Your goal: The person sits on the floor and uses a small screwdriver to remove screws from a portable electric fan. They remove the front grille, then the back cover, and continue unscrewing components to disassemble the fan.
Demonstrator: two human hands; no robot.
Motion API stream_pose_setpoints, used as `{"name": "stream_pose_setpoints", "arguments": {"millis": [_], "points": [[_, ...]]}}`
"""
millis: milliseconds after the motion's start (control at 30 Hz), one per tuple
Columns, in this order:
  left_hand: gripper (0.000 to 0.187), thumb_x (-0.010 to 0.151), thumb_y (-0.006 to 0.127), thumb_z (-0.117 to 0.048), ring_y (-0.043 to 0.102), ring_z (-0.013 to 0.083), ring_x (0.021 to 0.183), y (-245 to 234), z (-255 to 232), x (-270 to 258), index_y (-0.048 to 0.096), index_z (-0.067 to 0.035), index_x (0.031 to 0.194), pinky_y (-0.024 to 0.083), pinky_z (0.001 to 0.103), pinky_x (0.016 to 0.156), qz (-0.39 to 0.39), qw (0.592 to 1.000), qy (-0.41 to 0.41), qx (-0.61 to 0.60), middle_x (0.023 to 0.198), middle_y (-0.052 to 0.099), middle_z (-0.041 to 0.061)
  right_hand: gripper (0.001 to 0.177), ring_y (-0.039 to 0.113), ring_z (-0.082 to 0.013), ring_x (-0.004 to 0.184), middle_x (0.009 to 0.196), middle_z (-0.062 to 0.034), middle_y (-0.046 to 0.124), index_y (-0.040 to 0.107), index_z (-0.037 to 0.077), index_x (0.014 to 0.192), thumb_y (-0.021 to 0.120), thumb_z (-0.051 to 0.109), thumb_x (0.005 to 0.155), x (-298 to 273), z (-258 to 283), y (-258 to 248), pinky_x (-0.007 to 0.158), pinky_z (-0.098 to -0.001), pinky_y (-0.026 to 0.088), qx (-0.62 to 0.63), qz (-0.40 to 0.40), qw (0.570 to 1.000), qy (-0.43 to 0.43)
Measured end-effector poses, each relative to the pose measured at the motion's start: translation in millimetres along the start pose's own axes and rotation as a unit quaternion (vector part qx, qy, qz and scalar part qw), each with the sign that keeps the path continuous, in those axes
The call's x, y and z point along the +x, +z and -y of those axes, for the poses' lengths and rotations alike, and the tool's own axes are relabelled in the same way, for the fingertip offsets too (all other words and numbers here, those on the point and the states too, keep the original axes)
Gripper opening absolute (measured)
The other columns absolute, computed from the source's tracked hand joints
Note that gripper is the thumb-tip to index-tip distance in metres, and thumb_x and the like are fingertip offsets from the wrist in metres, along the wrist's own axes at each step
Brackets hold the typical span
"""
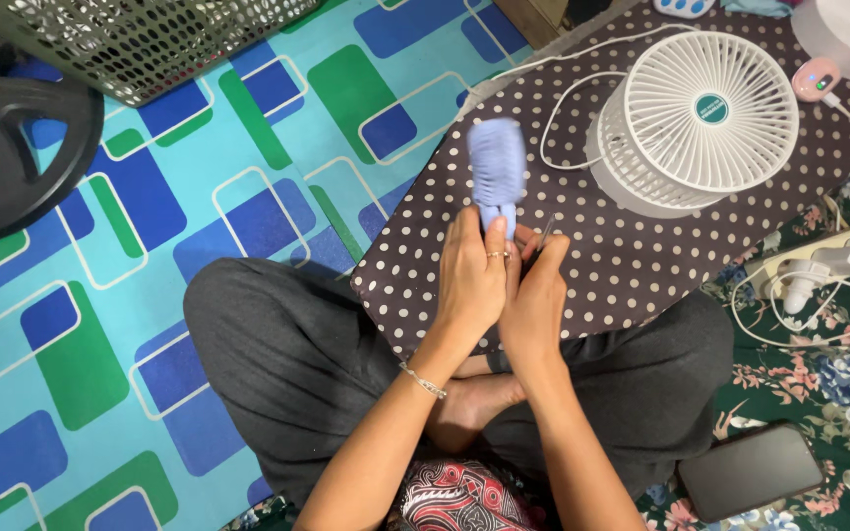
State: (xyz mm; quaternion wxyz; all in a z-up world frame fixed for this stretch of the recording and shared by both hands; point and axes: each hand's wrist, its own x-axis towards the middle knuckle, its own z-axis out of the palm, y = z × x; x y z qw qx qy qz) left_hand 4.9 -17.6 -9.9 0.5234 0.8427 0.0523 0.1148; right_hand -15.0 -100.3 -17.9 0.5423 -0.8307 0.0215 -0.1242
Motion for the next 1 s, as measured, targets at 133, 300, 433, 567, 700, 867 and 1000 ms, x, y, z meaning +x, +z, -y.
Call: {"name": "stream_pose_setpoints", "arguments": {"millis": [133, 300, 433, 567, 700, 867, 1000], "points": [[0.033, 0.106, 0.05, -0.026, 0.059, 0.0436, 0.102, -4, 14, 1, 0.056, 0.006, 0.115, 0.046, 0.05, 0.089, -0.012, 0.997, 0.08, 0.009, 0.108, 0.063, 0.025, 0.024, 0.073, -0.0318, 0.094, 0.109, -0.0218, 0.068, 0.034, 0.001, 0.104, 0.057, 0.005, 0.106, 17, 2, -17, 0.074, -0.0379, 0.057, 0.042, 0.015, 0.988, -0.146], [0.042, 0.108, 0.051, -0.03, 0.067, 0.0293, 0.102, -11, 30, 11, 0.058, 0.005, 0.13, 0.054, 0.039, 0.091, 0.058, 0.973, -0.05, -0.217, 0.114, 0.072, 0.019, 0.017, 0.065, -0.0259, 0.06, 0.074, -0.0134, 0.065, 0.042, 0.002, 0.102, 0.054, 0.01, 0.109, 16, 9, -26, 0.054, -0.0353, 0.05, 0.024, 0.05, 0.998, -0.008], [0.041, 0.109, 0.053, -0.027, 0.067, 0.0222, 0.115, -14, 35, 19, 0.057, 0.005, 0.135, 0.056, 0.036, 0.099, 0.089, 0.887, -0.064, -0.448, 0.128, 0.068, 0.018, 0.011, 0.063, -0.0252, 0.055, 0.066, -0.0141, 0.062, 0.054, 0.002, 0.104, 0.052, 0.012, 0.11, 6, 19, -32, 0.052, -0.0368, 0.045, -0.046, 0.063, 0.997, -0.021], [0.037, 0.107, 0.054, -0.024, 0.068, 0.0245, 0.12, -21, 29, 19, 0.058, 0.002, 0.132, 0.058, 0.041, 0.102, 0.086, 0.852, -0.097, -0.507, 0.13, 0.068, 0.016, 0.013, 0.061, -0.0261, 0.051, 0.064, -0.0149, 0.062, 0.062, 0.001, 0.098, 0.057, 0.011, 0.105, 1, 31, -42, 0.05, -0.0377, 0.044, -0.085, 0.06, 0.993, -0.052], [0.036, 0.104, 0.058, -0.021, 0.068, 0.0244, 0.119, -26, 20, 16, 0.059, 0.003, 0.131, 0.057, 0.04, 0.097, 0.064, 0.857, -0.128, -0.495, 0.132, 0.068, 0.017, 0.01, 0.061, -0.0231, 0.051, 0.07, -0.0144, 0.065, 0.063, 0.001, 0.1, 0.059, 0.009, 0.104, -2, 40, -46, 0.049, -0.0354, 0.044, -0.092, 0.045, 0.99, -0.099], [0.032, 0.1, 0.064, -0.013, 0.07, 0.0225, 0.114, -24, 15, 12, 0.061, 0.004, 0.126, 0.061, 0.036, 0.093, 0.047, 0.86, -0.125, -0.493, 0.128, 0.069, 0.017, 0.009, 0.057, -0.0207, 0.043, 0.062, -0.0137, 0.063, 0.065, 0.0, 0.1, 0.061, 0.008, 0.101, 0, 47, -41, 0.044, -0.0344, 0.041, -0.101, 0.054, 0.991, -0.072], [0.031, 0.099, 0.068, -0.011, 0.069, 0.0175, 0.11, -20, 23, 9, 0.064, 0.004, 0.126, 0.059, 0.029, 0.09, 0.041, 0.877, -0.088, -0.471, 0.125, 0.071, 0.015, 0.009, 0.058, -0.0227, 0.043, 0.056, -0.0137, 0.06, 0.067, 0.002, 0.097, 0.063, 0.009, 0.1, 3, 47, -39, 0.044, -0.0359, 0.041, -0.121, 0.055, 0.989, -0.056]]}}
